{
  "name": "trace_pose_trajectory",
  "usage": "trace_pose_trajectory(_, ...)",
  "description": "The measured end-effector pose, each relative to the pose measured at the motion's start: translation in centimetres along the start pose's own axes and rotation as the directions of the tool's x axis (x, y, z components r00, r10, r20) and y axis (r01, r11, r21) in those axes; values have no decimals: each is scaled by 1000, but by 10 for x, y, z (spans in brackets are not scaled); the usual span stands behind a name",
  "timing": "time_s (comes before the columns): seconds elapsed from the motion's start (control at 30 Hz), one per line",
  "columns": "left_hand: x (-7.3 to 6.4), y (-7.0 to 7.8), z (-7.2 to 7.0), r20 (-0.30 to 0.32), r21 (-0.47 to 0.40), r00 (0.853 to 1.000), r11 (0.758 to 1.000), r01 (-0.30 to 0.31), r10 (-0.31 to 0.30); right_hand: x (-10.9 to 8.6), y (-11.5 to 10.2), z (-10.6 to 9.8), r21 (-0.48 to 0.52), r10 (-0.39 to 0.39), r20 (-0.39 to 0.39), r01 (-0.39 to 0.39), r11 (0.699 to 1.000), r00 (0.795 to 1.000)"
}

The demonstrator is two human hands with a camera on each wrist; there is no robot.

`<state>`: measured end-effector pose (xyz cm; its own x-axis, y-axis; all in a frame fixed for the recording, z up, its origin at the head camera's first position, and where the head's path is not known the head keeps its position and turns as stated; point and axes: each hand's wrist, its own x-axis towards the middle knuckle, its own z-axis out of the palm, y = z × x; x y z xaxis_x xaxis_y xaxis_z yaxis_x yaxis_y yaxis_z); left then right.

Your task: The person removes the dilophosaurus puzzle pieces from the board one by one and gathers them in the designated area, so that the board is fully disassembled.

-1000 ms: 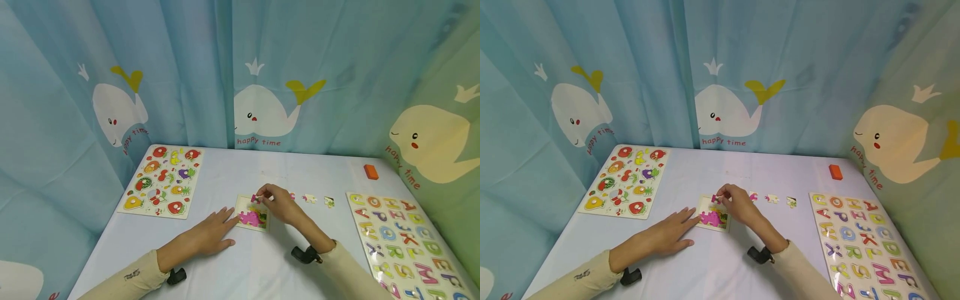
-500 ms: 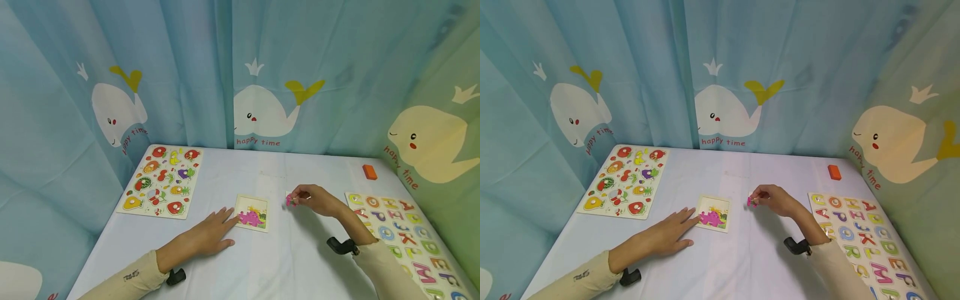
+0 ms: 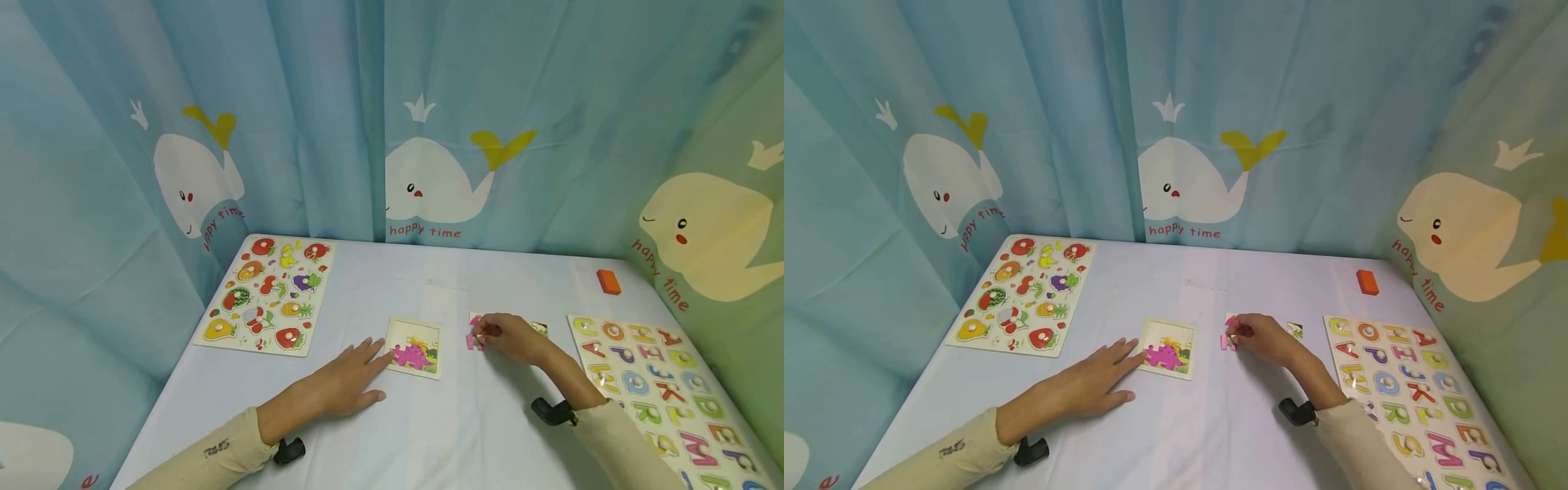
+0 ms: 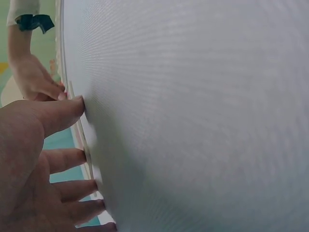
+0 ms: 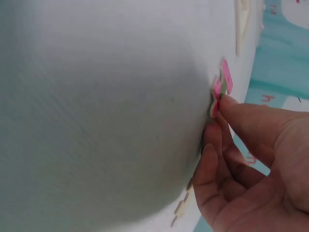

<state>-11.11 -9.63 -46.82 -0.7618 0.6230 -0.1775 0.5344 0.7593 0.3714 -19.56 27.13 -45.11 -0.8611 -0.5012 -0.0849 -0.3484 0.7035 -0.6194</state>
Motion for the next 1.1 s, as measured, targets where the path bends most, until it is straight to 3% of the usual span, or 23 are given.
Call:
trace_pose_trajectory(0.23,0,-1,0,-2,-8,1000,1000,0,0,-1,-9,8,-103,-6,-81,-2,995,997)
trace_pose_trajectory(0.33,0,-1,0,-1,-9,1000,1000,0,0,-1,-10,10,-108,31,-85,-41,993,996)
trace_pose_trajectory(0.53,-1,0,0,-5,1,1000,1000,-2,2,1,-14,11,-109,30,-96,-41,993,995)
trace_pose_trajectory(0.77,0,1,0,4,-10,1000,1000,6,-6,8,-42,10,-52,54,-137,-62,997,989)
trace_pose_trajectory(0.9,-1,1,-1,2,-15,1000,1000,8,-8,16,-63,25,-42,52,-144,-59,997,988)
trace_pose_trajectory(1.1,-1,0,-1,0,-8,1000,1000,-3,3,24,-91,60,-95,61,-89,-70,993,994)
